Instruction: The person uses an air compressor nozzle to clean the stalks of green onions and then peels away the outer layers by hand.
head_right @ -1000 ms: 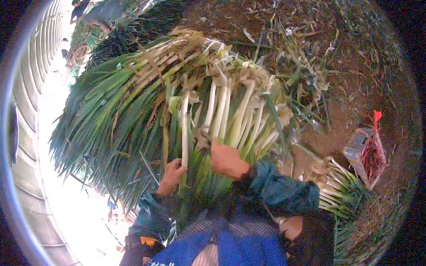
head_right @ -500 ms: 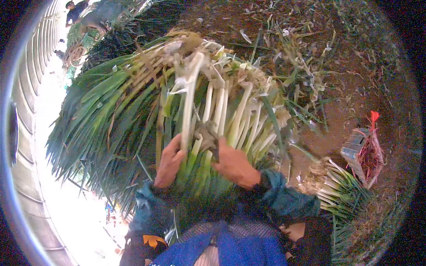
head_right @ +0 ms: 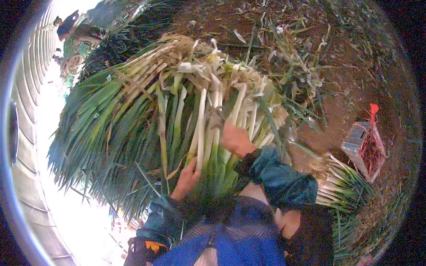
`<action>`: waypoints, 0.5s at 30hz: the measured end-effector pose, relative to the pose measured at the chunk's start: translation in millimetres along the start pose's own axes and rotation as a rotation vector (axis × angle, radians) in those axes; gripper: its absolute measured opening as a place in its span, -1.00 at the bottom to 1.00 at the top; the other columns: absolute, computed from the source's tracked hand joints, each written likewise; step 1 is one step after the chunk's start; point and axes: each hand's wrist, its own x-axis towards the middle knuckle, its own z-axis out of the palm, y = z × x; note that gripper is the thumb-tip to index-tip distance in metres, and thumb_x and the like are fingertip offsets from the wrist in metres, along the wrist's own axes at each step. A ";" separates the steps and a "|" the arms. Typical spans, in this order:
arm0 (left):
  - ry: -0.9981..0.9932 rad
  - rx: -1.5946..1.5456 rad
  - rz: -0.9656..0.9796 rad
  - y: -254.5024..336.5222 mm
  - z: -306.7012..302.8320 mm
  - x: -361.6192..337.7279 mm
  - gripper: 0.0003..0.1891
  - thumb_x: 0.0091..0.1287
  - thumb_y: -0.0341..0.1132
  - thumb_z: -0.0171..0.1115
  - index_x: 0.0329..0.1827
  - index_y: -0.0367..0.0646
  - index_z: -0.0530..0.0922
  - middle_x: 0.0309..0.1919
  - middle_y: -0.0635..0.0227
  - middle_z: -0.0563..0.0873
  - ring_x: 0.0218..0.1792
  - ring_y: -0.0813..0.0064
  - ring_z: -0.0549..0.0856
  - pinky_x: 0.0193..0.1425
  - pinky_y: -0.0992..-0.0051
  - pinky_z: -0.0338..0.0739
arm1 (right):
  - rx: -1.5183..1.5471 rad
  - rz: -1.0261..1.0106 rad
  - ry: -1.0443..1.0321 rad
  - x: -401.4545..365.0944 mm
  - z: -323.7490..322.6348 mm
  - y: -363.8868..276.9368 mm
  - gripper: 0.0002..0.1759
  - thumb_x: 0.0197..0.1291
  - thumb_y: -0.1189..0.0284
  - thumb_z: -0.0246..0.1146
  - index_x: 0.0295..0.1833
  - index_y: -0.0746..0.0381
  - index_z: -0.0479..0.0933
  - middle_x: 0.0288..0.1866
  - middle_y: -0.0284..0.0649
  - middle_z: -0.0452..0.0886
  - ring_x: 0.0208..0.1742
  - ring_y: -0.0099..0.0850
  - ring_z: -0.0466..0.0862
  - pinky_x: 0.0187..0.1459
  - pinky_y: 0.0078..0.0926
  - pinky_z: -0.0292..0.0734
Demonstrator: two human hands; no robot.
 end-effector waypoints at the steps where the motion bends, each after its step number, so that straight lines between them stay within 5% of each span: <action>1: -0.017 0.005 -0.055 5.5 -0.3 -3.7 -0.41 0.14 -0.36 0.01 0.33 -0.10 0.23 -0.22 -0.25 0.58 -0.17 -0.14 0.60 -0.06 0.07 0.44 | -0.004 -0.004 0.020 -0.8 -6.9 -2.7 -0.36 -0.04 0.31 0.20 0.08 0.44 0.15 -0.40 0.19 0.56 -0.29 0.13 0.59 -0.26 0.00 0.49; 7: -0.042 -0.019 0.106 -0.7 5.6 9.9 -0.48 0.20 -0.34 0.02 0.27 -0.18 0.24 -0.28 -0.20 0.59 -0.20 -0.17 0.60 -0.11 0.05 0.44 | 0.067 -0.091 -0.054 -58.5 -30.1 -25.2 -0.38 -0.05 0.35 0.21 0.09 0.42 0.17 -0.43 0.19 0.55 -0.33 0.14 0.58 -0.28 0.02 0.48; 8: -0.142 -0.058 0.105 5.4 -0.7 14.2 -0.58 0.21 -0.33 0.03 0.16 -0.17 0.37 -0.28 -0.14 0.60 -0.18 -0.11 0.60 -0.12 0.08 0.46 | 0.072 -0.077 -0.106 -61.9 -30.7 -21.1 -0.38 -0.06 0.35 0.22 0.09 0.41 0.17 -0.43 0.19 0.55 -0.33 0.15 0.58 -0.28 0.02 0.48; 10: -0.085 0.040 0.367 -2.4 -23.7 39.7 -0.65 0.21 -0.31 0.03 0.06 -0.18 0.45 -0.25 -0.09 0.61 -0.16 -0.05 0.60 -0.11 0.12 0.47 | -0.062 -0.275 0.048 -58.1 -27.0 12.5 -0.36 -0.06 0.35 0.23 0.10 0.41 0.17 -0.43 0.18 0.55 -0.33 0.16 0.57 -0.27 0.01 0.47; 11: -0.055 0.090 0.499 -8.9 -39.7 57.7 -0.68 0.21 -0.30 0.03 0.01 -0.18 0.49 -0.23 -0.06 0.62 -0.15 -0.02 0.60 -0.11 0.14 0.47 | -0.017 -0.155 0.012 -52.8 -25.7 15.7 -0.39 -0.03 0.33 0.21 0.08 0.43 0.18 -0.39 0.20 0.55 -0.30 0.15 0.57 -0.26 -0.01 0.47; 12: 0.127 0.119 0.308 -18.4 -61.5 82.6 -0.71 0.19 -0.30 0.05 -0.06 -0.21 0.51 -0.23 -0.03 0.62 -0.15 0.01 0.60 -0.10 0.15 0.48 | 0.024 -0.034 -0.019 -47.3 -24.7 18.9 -0.42 -0.01 0.30 0.18 0.05 0.44 0.20 -0.34 0.22 0.55 -0.27 0.13 0.58 -0.24 -0.04 0.47; 14: 0.502 0.387 0.600 8.9 -143.6 105.3 -0.71 0.11 -0.31 0.11 -0.14 -0.27 0.54 -0.30 0.01 0.60 -0.23 0.05 0.59 -0.12 0.17 0.48 | -0.016 -0.049 -0.019 -56.9 -12.4 21.2 -0.35 -0.02 0.30 0.23 0.10 0.46 0.18 -0.38 0.21 0.54 -0.26 0.15 0.56 -0.24 -0.02 0.46; 15: 0.717 0.782 0.658 -16.1 -177.0 121.3 -0.72 0.07 -0.35 0.13 -0.16 -0.27 0.52 -0.29 0.05 0.57 -0.23 0.06 0.56 -0.16 0.18 0.47 | -0.038 -0.055 -0.013 -63.2 -7.7 22.7 -0.32 -0.03 0.30 0.25 0.12 0.47 0.17 -0.40 0.21 0.53 -0.25 0.15 0.55 -0.25 -0.02 0.45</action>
